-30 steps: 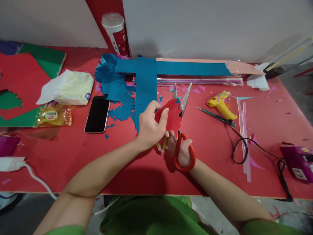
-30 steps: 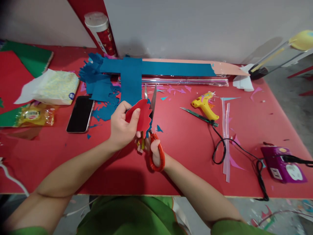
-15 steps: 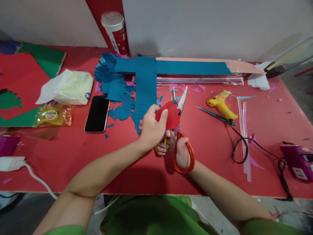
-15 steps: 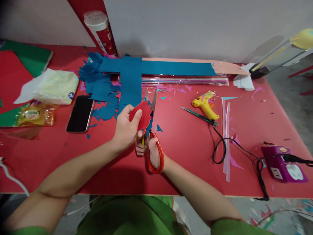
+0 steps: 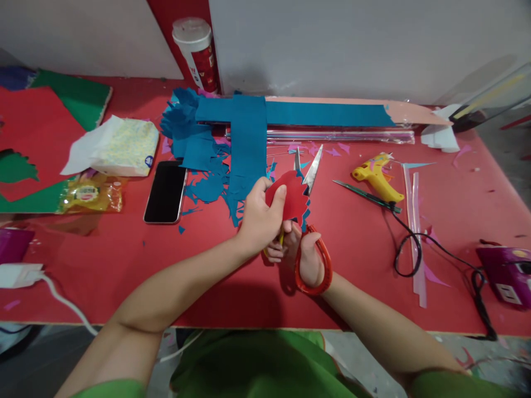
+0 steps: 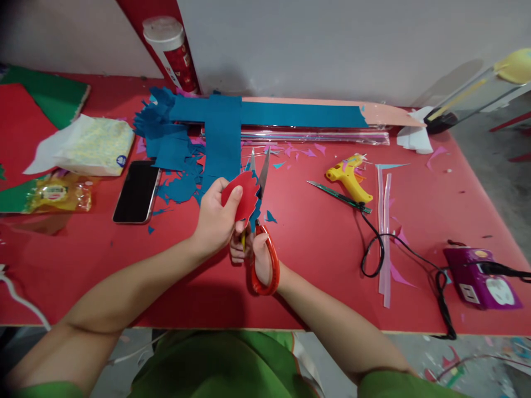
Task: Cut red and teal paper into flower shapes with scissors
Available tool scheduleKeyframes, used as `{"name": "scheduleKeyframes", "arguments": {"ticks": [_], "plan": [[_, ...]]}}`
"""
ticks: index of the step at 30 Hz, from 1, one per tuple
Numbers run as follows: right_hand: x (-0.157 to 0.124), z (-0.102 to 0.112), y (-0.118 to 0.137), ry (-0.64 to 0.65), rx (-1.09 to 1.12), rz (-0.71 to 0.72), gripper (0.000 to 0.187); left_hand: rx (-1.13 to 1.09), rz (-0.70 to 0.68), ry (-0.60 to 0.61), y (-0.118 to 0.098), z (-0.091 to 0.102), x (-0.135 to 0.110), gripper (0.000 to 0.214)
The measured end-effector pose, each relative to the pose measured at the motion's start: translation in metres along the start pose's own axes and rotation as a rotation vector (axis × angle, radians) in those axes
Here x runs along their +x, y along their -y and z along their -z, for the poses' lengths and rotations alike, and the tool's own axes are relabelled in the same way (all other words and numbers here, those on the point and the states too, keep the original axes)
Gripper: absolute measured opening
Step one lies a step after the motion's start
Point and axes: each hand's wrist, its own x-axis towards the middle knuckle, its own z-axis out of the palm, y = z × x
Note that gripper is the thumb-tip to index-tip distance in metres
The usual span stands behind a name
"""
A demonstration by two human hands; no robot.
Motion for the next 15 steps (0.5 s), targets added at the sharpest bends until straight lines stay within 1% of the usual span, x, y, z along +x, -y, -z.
{"name": "scheduleKeyframes", "arguments": {"ticks": [3,6,15], "plan": [[0.0,0.0001,0.0016,0.03,0.028,0.004,0.062,0.088,-0.083,-0.035,0.001,0.0019,0.002,0.026],[-0.0001,-0.0002,0.0032,0.044,0.042,-0.01,0.062,0.146,-0.136,-0.048,0.0022,0.0034,0.0035,0.026],[0.0006,0.0018,0.0031,0.02,0.02,-0.062,0.067,0.239,-0.214,-0.081,0.0015,0.0051,0.0049,0.026]]}}
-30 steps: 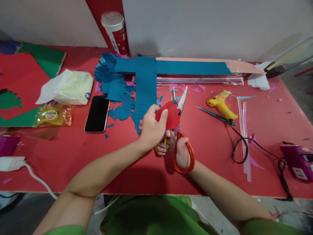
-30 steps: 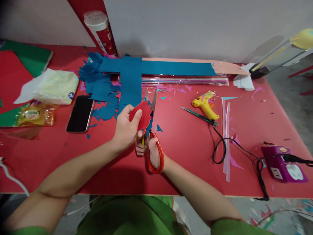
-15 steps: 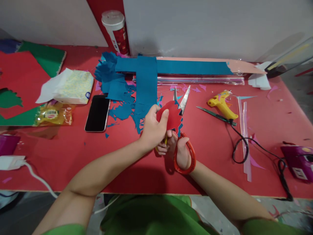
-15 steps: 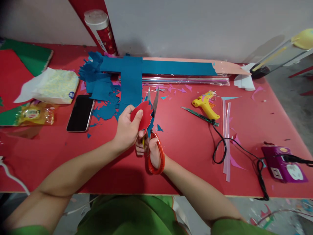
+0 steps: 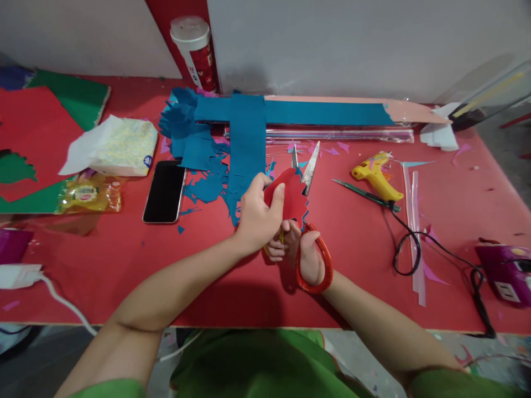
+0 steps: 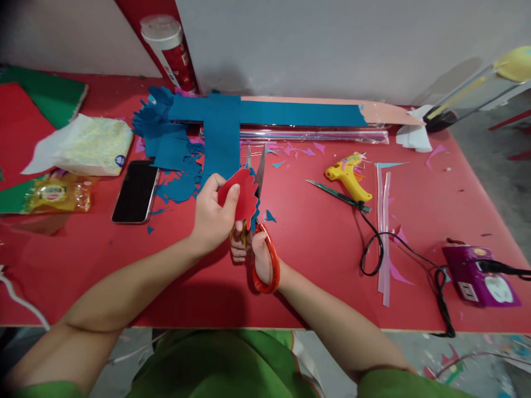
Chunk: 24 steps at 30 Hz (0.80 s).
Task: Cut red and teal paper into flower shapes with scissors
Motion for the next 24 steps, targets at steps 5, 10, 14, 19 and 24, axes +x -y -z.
{"name": "scheduleKeyframes", "arguments": {"ticks": [5,10,14,19,24], "plan": [[0.0002,0.0008,0.0002,0.021,-0.003,0.002,0.067,-0.009,-0.006,-0.002,-0.0006,0.0001,0.0003,0.026],[0.0004,0.0006,0.0005,0.021,-0.028,0.0,0.068,-0.149,0.123,0.067,-0.0038,-0.0008,-0.002,0.025],[0.0005,0.0001,-0.0002,0.013,-0.009,0.003,0.068,-0.307,0.221,0.141,-0.0063,-0.0019,-0.0027,0.025],[0.0004,-0.0007,0.0016,0.016,-0.035,-0.016,0.069,-0.316,0.207,0.14,-0.0084,-0.0015,-0.0017,0.027],[0.0007,-0.0013,0.003,0.018,-0.051,-0.004,0.07,-0.285,0.183,0.14,-0.0088,-0.0007,-0.0008,0.027]]}}
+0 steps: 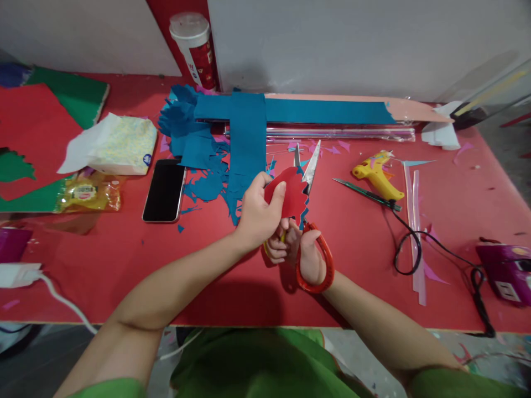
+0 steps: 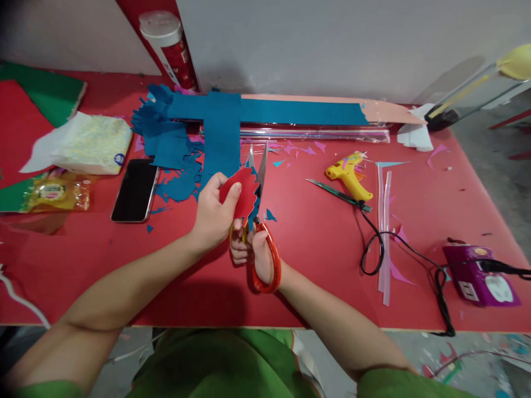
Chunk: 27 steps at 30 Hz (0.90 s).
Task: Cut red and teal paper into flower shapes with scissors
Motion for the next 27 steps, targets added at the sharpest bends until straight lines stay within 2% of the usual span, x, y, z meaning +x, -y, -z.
{"name": "scheduleKeyframes", "arguments": {"ticks": [7,14,20,27], "plan": [[-0.001,0.002,-0.003,0.028,0.036,0.016,0.067,0.041,0.0,-0.006,0.002,0.001,0.0,0.025],[-0.001,0.004,-0.004,0.059,0.038,0.048,0.065,0.269,-0.169,-0.12,0.003,0.004,0.004,0.024],[-0.002,0.003,0.0,0.087,0.005,0.044,0.064,0.085,-0.096,0.003,-0.001,0.004,0.003,0.025],[-0.003,0.003,0.003,0.102,-0.052,0.078,0.062,0.159,-0.226,0.026,0.001,0.012,0.01,0.024]]}}
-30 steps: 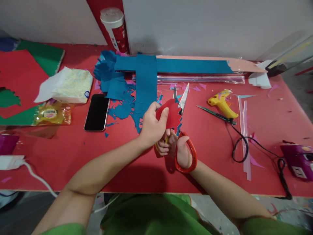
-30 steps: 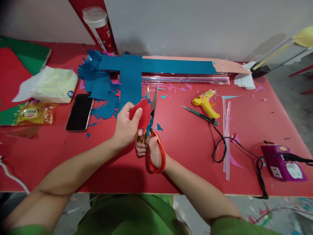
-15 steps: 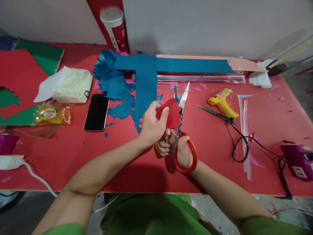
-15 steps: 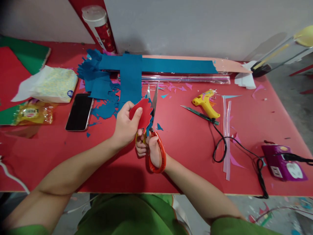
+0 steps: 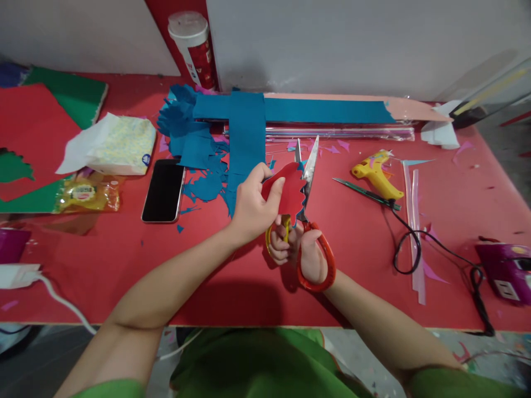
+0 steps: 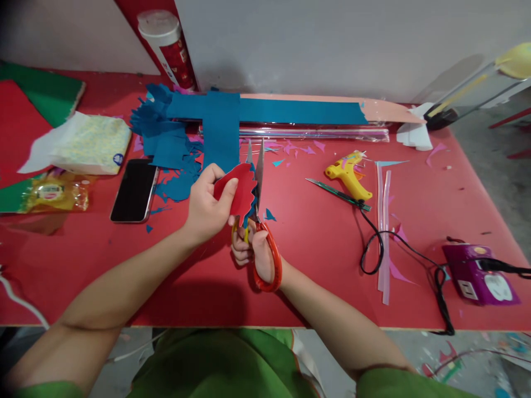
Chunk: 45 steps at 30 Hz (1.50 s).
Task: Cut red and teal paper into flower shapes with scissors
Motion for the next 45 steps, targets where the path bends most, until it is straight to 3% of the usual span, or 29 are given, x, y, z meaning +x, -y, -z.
{"name": "scheduleKeyframes", "arguments": {"ticks": [12,18,45], "plan": [[-0.003,0.001,0.003,-0.023,-0.079,-0.011,0.062,0.199,-0.208,0.064,-0.011,0.019,0.013,0.022],[-0.003,0.0,0.002,-0.013,-0.073,0.004,0.062,0.208,-0.146,0.129,-0.016,0.024,0.015,0.023],[-0.004,0.0,0.003,-0.026,-0.108,0.008,0.062,0.14,-0.069,0.148,-0.013,0.022,0.012,0.023]]}}
